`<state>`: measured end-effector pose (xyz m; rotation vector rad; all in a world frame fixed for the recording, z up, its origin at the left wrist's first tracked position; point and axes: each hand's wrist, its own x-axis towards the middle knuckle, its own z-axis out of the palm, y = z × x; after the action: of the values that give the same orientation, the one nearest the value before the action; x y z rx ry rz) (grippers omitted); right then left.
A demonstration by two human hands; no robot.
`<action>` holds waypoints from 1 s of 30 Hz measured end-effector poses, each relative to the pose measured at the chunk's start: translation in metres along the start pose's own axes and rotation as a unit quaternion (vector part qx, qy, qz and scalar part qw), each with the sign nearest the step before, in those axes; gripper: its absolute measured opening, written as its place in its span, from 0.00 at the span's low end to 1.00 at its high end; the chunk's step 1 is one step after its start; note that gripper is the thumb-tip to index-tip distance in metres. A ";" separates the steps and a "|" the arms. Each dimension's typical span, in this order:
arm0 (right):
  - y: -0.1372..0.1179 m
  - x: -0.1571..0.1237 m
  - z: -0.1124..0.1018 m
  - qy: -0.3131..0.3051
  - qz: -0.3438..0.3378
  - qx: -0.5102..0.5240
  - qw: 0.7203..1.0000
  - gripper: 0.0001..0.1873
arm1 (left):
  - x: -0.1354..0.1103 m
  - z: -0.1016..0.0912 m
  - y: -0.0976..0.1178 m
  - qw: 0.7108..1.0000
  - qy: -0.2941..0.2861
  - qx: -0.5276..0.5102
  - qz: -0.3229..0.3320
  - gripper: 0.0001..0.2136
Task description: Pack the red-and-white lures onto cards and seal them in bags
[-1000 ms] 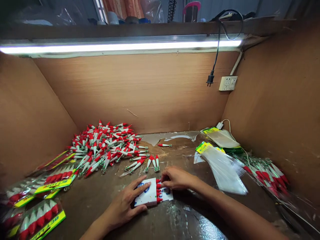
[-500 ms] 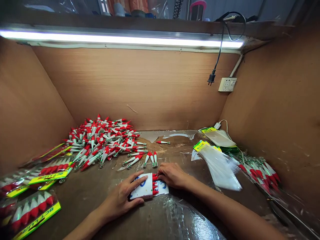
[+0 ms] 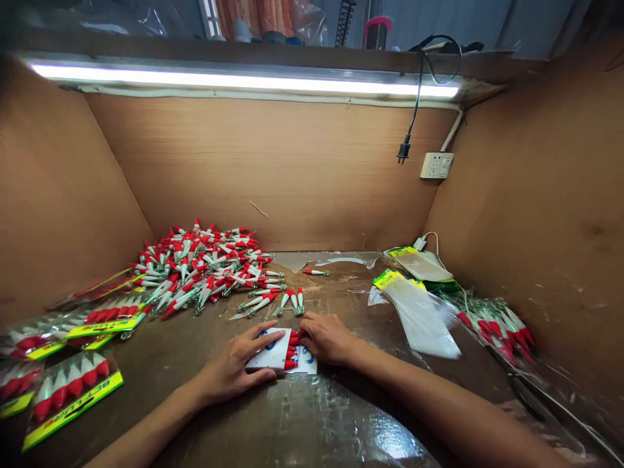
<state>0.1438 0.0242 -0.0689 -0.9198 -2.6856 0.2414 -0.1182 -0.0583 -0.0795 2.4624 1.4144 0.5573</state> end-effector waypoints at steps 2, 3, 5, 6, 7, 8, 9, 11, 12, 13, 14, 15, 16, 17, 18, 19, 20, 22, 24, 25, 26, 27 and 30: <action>-0.001 -0.001 0.000 0.002 0.001 0.021 1.000 0.06 | -0.001 0.000 0.001 1.000 0.002 -0.003 -0.004 0.33; -0.001 -0.002 0.000 0.003 0.005 0.031 1.000 0.06 | -0.001 0.000 0.002 1.000 0.005 -0.005 -0.007 0.34; -0.001 -0.001 0.001 0.001 0.010 0.054 0.998 0.08 | -0.002 0.000 0.003 1.000 0.011 -0.009 -0.012 0.36; -0.001 0.000 0.002 -0.002 0.010 0.065 0.998 0.08 | -0.002 0.001 0.003 1.000 0.015 -0.010 -0.013 0.37; -0.001 0.000 0.003 -0.004 0.010 0.073 0.997 0.09 | -0.003 0.001 0.003 1.000 0.019 -0.011 -0.013 0.38; -0.001 0.001 0.004 -0.005 0.012 0.075 0.997 0.08 | -0.003 0.001 0.003 1.000 0.022 -0.012 -0.010 0.38; -0.001 0.002 0.004 -0.004 0.013 0.072 0.997 0.08 | -0.003 0.002 0.003 1.000 0.025 -0.012 -0.007 0.39; -0.001 0.002 0.006 0.002 0.017 0.047 0.999 0.08 | -0.003 0.003 0.003 1.000 0.030 -0.010 -0.003 0.40; -0.001 0.001 0.007 0.007 0.019 0.032 0.999 0.08 | -0.002 0.004 0.003 0.999 0.031 -0.008 -0.004 0.40; -0.002 0.000 0.008 0.014 0.020 0.019 1.000 0.09 | -0.002 0.005 0.004 0.999 0.032 -0.004 -0.006 0.40; -0.002 -0.001 0.010 0.021 0.020 0.012 1.000 0.10 | -0.001 0.006 0.005 0.999 0.031 0.003 -0.009 0.39; -0.003 -0.002 0.011 0.027 0.020 0.011 0.999 0.10 | -0.001 0.007 0.006 0.999 0.029 0.011 -0.010 0.37; -0.003 -0.003 0.013 0.032 0.020 0.014 0.999 0.11 | -0.001 0.008 0.007 0.999 0.025 0.021 -0.008 0.36; -0.005 -0.003 0.014 0.033 0.021 0.016 0.999 0.12 | -0.001 0.008 0.008 0.999 0.021 0.030 -0.003 0.34; -0.006 -0.003 0.015 0.033 0.023 0.013 0.999 0.12 | -0.001 0.008 0.009 0.999 0.015 0.036 0.003 0.32; -0.008 -0.002 0.014 0.031 0.026 0.006 0.999 0.12 | -0.001 0.008 0.010 0.999 0.010 0.039 0.008 0.31; -0.009 0.000 0.013 0.025 0.025 0.000 0.999 0.12 | -0.001 0.008 0.011 0.999 0.006 0.040 0.012 0.30; -0.007 0.004 0.004 -0.003 0.012 -0.002 1.000 0.12 | -0.001 0.008 0.011 0.999 0.006 0.038 0.014 0.30; 0.004 0.008 -0.012 -0.032 0.027 -0.006 0.999 0.12 | 0.000 0.010 0.012 0.999 0.019 0.042 0.009 0.30; 0.013 0.009 -0.022 -0.038 0.052 -0.016 0.998 0.12 | 0.001 0.011 0.013 0.998 0.029 0.047 0.006 0.29; 0.025 0.007 -0.032 -0.035 0.090 -0.032 0.995 0.13 | 0.003 0.013 0.014 0.998 0.038 0.052 0.003 0.29; 0.039 0.004 -0.042 -0.023 0.135 -0.053 0.989 0.14 | 0.005 0.015 0.017 0.997 0.044 0.058 0.000 0.29; 0.080 -0.020 -0.065 0.024 0.258 -0.110 0.960 0.15 | 0.016 0.019 0.031 0.996 0.047 0.071 -0.009 0.28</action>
<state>0.2260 0.0784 -0.0316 -1.6643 -2.4114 0.0222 -0.0784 -0.0606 -0.0812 2.5615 1.5608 0.5939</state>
